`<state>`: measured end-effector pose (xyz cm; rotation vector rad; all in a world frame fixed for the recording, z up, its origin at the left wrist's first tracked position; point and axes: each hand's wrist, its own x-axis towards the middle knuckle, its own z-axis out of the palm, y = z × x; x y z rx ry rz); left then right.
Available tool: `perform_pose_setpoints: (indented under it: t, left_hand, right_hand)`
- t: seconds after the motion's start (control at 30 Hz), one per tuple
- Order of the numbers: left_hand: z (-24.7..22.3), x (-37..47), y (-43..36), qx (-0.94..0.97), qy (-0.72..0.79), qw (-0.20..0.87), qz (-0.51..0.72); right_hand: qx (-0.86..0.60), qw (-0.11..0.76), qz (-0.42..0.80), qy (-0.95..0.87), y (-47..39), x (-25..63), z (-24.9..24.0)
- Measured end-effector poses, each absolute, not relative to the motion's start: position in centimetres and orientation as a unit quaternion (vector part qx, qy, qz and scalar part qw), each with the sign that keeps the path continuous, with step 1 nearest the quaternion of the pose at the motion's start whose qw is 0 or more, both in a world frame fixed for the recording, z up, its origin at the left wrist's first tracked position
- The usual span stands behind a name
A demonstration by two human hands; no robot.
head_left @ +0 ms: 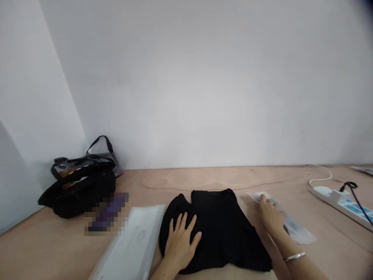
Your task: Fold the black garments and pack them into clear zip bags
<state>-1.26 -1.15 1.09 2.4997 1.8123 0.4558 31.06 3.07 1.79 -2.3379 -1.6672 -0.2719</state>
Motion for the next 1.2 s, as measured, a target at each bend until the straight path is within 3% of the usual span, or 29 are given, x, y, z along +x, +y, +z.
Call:
perform_pose_setpoints:
  t: [0.13,0.3,0.43,0.53,0.67,0.87,0.97,1.1,1.2]
  left_hand:
    - [1.2,-1.3,-0.9,0.765,0.580,-0.004,0.279]
    - [3.2,-2.6,-1.8,0.717,0.536,-0.046,0.443]
    - [4.9,-3.1,-2.4,0.750,0.512,-0.041,0.417]
    - [5.3,-2.2,-2.0,0.835,0.464,0.001,0.294]
    - [4.8,-0.6,-1.5,0.902,0.402,0.041,0.153]
    - [3.3,0.3,-3.1,0.853,0.508,0.045,0.115]
    - [3.7,0.7,-3.3,0.820,0.561,0.043,0.105]
    - [5.3,1.8,-0.8,0.814,0.571,0.019,0.106]
    - [5.4,2.8,1.6,0.815,0.570,0.013,0.101]
  right_hand:
    - [-0.736,0.184,-0.144,-0.635,2.9,28.1,4.0]
    - [-0.401,0.284,-0.069,-0.868,1.3,20.9,4.1]
    - [-0.281,0.267,-0.003,-0.922,-0.1,17.9,3.1]
    - [-0.327,0.226,0.019,-0.917,-0.3,18.7,2.5]
    - [-0.526,0.167,0.009,-0.834,0.1,21.7,1.4]
    - [-0.656,0.069,0.037,-0.751,-0.1,23.5,-0.1]
    - [-0.661,0.101,0.058,-0.742,0.3,22.8,0.9]
    - [-0.640,0.237,0.198,-0.703,2.5,20.9,3.1]
    - [-0.650,0.249,0.267,-0.666,5.3,19.0,3.5]
